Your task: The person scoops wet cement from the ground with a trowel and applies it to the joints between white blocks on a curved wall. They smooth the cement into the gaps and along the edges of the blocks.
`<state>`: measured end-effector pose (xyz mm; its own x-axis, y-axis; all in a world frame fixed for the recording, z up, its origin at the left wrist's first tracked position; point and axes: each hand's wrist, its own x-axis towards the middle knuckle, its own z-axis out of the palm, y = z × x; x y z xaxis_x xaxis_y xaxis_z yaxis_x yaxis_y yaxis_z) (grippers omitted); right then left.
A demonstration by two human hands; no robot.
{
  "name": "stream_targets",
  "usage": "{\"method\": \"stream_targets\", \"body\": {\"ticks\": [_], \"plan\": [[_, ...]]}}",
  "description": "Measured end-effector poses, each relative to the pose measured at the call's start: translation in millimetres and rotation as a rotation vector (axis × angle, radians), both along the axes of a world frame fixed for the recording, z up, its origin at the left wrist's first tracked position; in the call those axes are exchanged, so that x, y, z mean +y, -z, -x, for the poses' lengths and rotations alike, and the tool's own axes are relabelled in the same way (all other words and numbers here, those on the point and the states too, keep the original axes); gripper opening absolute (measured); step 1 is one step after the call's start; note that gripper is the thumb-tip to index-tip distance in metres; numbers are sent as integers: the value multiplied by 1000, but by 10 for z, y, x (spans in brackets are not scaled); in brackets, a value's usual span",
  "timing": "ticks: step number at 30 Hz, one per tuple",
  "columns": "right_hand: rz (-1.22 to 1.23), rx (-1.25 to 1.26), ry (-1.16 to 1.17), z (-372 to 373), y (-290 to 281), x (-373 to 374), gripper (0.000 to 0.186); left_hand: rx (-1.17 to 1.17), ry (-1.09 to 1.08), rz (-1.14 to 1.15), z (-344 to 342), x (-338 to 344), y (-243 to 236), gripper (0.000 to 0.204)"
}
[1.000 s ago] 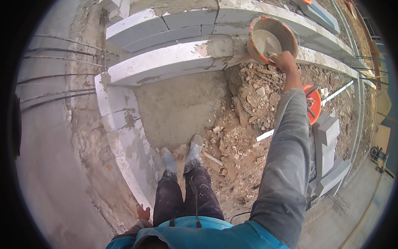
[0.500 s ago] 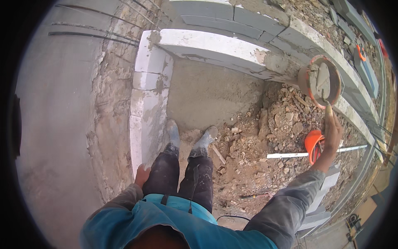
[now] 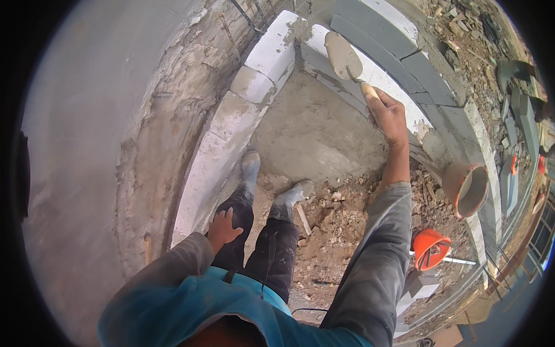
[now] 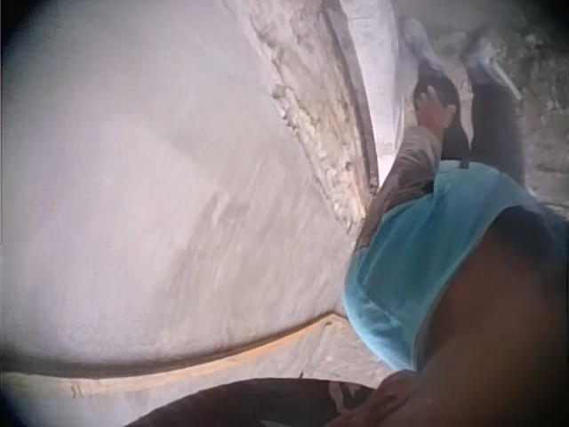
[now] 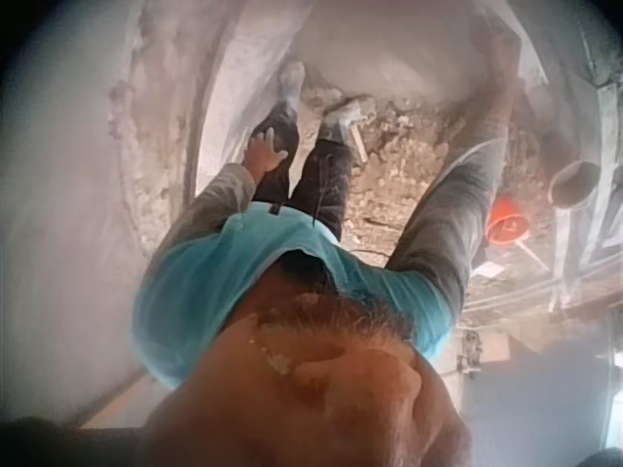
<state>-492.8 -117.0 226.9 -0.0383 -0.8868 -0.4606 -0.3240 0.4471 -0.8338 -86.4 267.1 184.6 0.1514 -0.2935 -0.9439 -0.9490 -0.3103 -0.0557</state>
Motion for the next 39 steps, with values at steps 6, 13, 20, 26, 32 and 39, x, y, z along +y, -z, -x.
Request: {"method": "stream_targets", "body": {"ticks": [6, 13, 20, 26, 32, 39], "plan": [[437, 999, -466, -1089, 497, -959, 41, 20, -74, 68, -236, 75, 46, 92], [343, 1158, -483, -1266, 619, -1012, 44, 54, -147, 91, -409, 132, 85, 91], [248, 612, 17, -1280, 798, -845, 43, 81, -143, 63, -509, 5, 89, 91], [-126, -195, 403, -1808, 957, -699, 44, 79, -108, 69, -576, -8, 124, 91], [185, 347, 27, -2057, 1376, -808, 48, 91, -88, 43, -617, -16, 129, 91], [87, 200, 161, -2233, 1238, -683, 43, 99, -95, 72, -627, 19, 141, 90]]}}
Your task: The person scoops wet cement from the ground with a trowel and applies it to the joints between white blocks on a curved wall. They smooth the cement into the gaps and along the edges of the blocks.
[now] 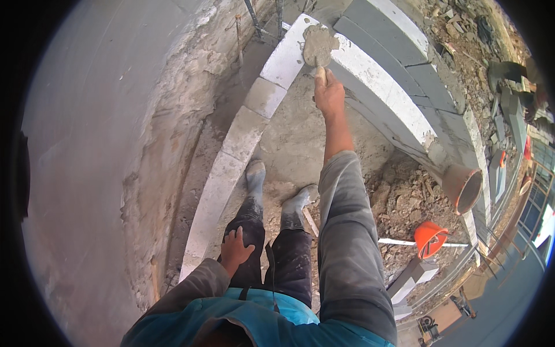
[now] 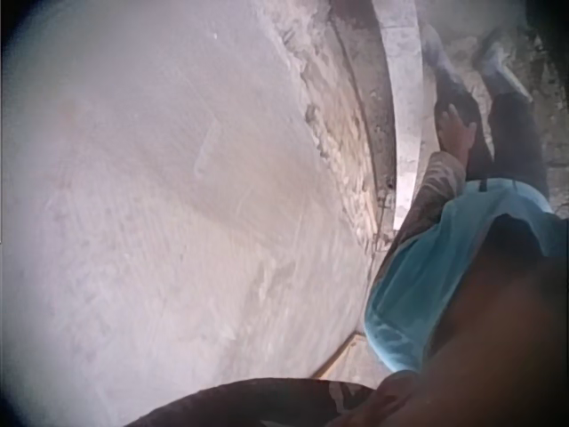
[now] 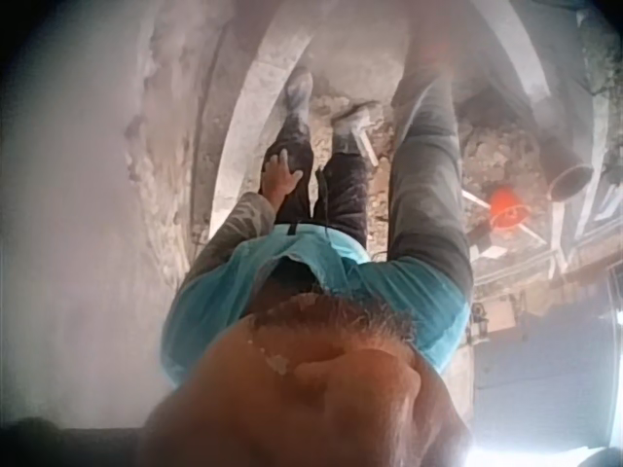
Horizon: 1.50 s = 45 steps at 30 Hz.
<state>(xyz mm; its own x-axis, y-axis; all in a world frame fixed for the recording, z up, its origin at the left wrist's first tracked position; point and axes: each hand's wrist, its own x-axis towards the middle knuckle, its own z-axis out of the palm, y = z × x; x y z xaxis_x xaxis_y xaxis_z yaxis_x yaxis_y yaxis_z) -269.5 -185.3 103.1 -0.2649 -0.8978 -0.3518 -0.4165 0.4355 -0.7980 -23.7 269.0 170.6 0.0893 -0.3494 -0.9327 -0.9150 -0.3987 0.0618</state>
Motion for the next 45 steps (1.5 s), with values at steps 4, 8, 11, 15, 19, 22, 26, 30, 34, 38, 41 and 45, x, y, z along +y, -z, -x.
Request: {"method": "stream_targets", "body": {"ticks": [4, 8, 11, 15, 19, 22, 26, 30, 34, 38, 41, 45], "plan": [[152, -18, 125, 80, 344, 114, 37, 4, 10, 1, -23, -4, 15, 90], [15, -355, 253, -334, 15, 55, 32, 6, 7, -7, -46, 0, 2, 90], [93, -44, 59, -335, 346, -65, 37, 20, 42, -2, -77, -41, 16, 90], [78, 142, 124, -269, 238, -7, 38, 20, 20, 5, -82, -32, 11, 90], [83, -121, 351, -60, 160, 1, 33, 21, 45, 40, -86, -30, 11, 90], [90, -258, 337, -171, 160, 30, 35, 14, 49, 44, -85, -11, 24, 90], [107, -7, 27, -299, 275, 262, 46, 21, 50, 37, -70, -15, 38, 90], [151, 338, -67, -82, 317, 796, 47, 5, 54, 20, -43, -14, 53, 90], [62, 404, 100, 624, 143, 1375, 42, -2, 45, -3, -10, -57, 30, 91], [-183, 370, 120, 1496, -215, 2153, 46, -28, 64, -32, 54, -109, 11, 92], [-73, 516, 152, 2078, -614, 2706, 45, -46, 85, -53, 178, -181, -3, 91], [193, 708, 336, 3097, -1219, 3145, 44, -62, 108, -74, 385, -159, 0, 91]]}}
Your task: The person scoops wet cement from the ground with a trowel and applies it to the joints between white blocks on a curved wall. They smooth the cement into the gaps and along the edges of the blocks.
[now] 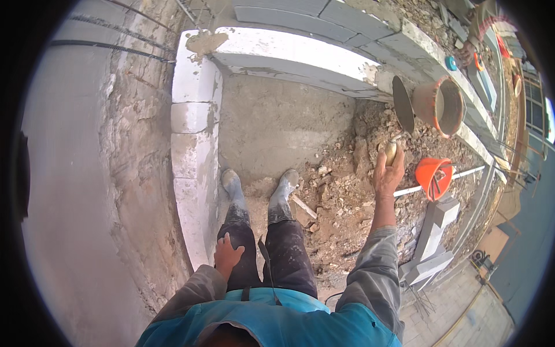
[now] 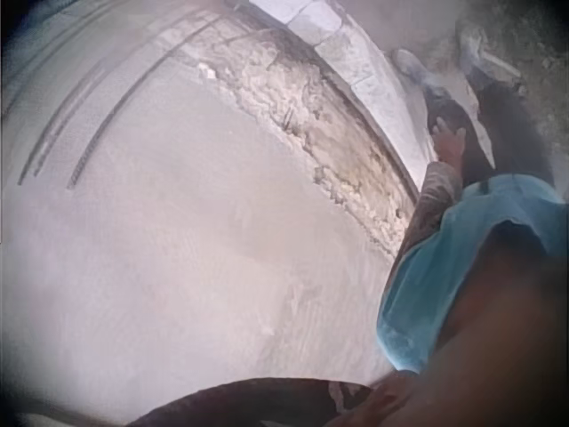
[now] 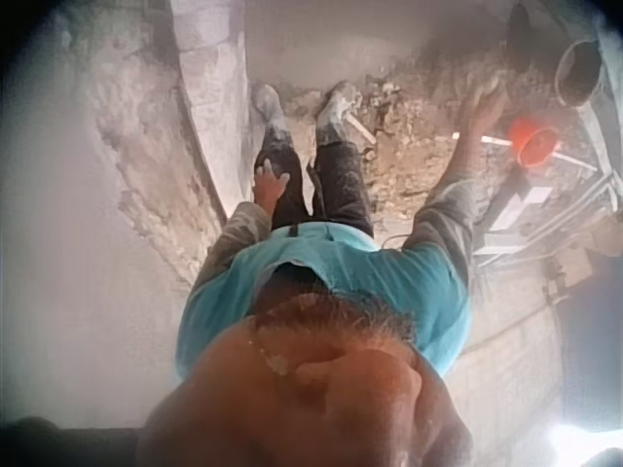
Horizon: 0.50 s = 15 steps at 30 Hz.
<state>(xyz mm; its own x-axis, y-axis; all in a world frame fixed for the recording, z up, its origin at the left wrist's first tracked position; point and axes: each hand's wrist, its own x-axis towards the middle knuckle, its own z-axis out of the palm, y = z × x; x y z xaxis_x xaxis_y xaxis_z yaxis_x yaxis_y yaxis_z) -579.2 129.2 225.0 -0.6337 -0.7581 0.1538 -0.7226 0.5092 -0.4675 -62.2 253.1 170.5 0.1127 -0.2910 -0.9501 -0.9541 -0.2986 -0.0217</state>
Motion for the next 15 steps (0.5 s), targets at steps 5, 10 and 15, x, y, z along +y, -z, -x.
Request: {"method": "stream_targets", "body": {"ticks": [5, 10, 15], "plan": [[-261, 326, 169, 1575, -998, 102, 41, -19, 86, 30, 251, 126, 48, 92], [-759, 536, 178, 2711, -1196, -55, 36, -61, 141, 34, 509, 115, -17, 92], [-982, 540, -8, 3282, -734, -237, 28, -78, 197, 18, 588, 242, 33, 92]]}}
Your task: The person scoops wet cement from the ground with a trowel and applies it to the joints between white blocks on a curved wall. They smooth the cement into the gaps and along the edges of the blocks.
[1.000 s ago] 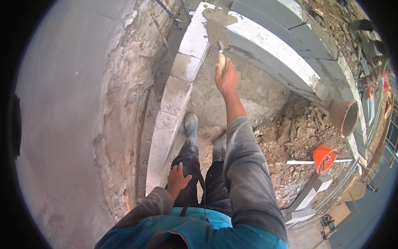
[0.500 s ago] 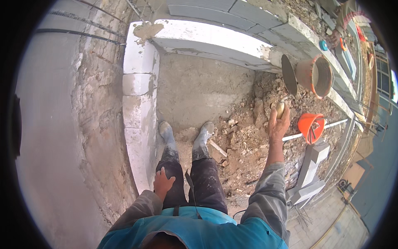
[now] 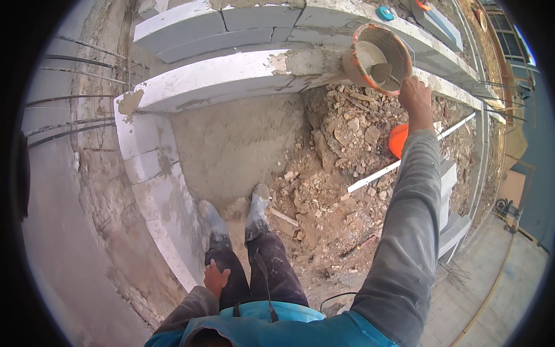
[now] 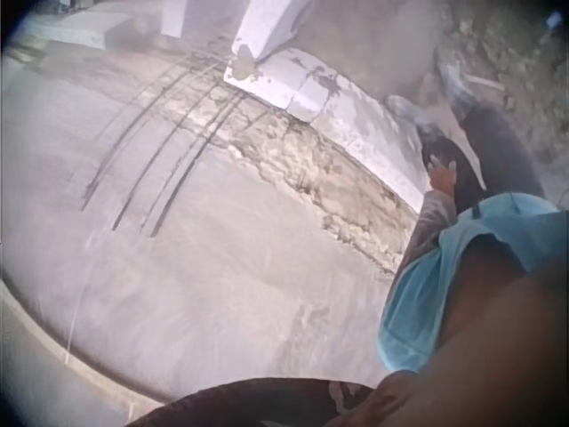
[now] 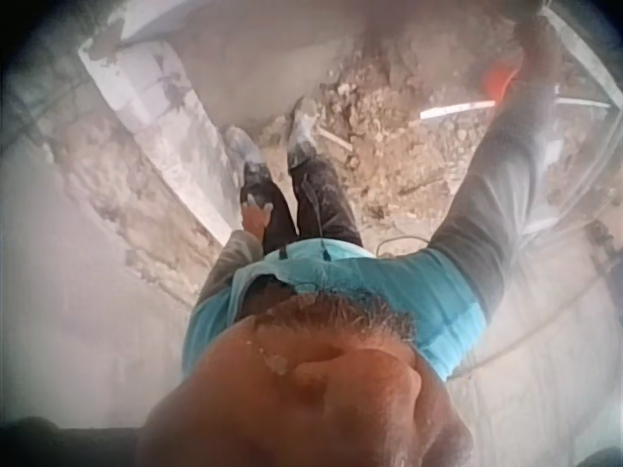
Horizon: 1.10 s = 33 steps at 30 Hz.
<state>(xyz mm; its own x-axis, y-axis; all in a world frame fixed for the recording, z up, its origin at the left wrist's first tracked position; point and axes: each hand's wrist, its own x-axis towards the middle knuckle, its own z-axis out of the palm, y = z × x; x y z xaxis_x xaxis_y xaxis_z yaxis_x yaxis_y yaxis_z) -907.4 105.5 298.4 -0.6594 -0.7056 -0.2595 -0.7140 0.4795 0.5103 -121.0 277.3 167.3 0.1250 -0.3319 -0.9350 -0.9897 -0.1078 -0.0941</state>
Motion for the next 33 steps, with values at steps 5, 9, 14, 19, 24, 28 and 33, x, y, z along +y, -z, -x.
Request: {"method": "stream_targets", "body": {"ticks": [5, 9, 14, 19, 24, 28, 33], "plan": [[105, -161, -100, -66, 355, -337, 26, -31, -14, 16, -31, 178, 9, 92], [310, -372, -27, 261, 409, -168, 29, -25, 4, 17, 56, 223, 33, 92], [572, -513, -52, 209, 453, 126, 36, -26, 28, 38, 107, 246, 2, 91], [939, -609, 87, 58, 657, 437, 49, -27, 53, 35, 212, 186, 8, 90], [1117, -661, -26, -617, 703, 191, 42, -17, 1, 25, 78, 250, -21, 90], [1159, -814, -72, -1240, 782, 82, 39, -71, 50, 27, 87, 102, -44, 90], [971, -1183, -93, -2595, 1231, -428, 38, -41, -81, 13, 11, 93, -65, 90]]}}
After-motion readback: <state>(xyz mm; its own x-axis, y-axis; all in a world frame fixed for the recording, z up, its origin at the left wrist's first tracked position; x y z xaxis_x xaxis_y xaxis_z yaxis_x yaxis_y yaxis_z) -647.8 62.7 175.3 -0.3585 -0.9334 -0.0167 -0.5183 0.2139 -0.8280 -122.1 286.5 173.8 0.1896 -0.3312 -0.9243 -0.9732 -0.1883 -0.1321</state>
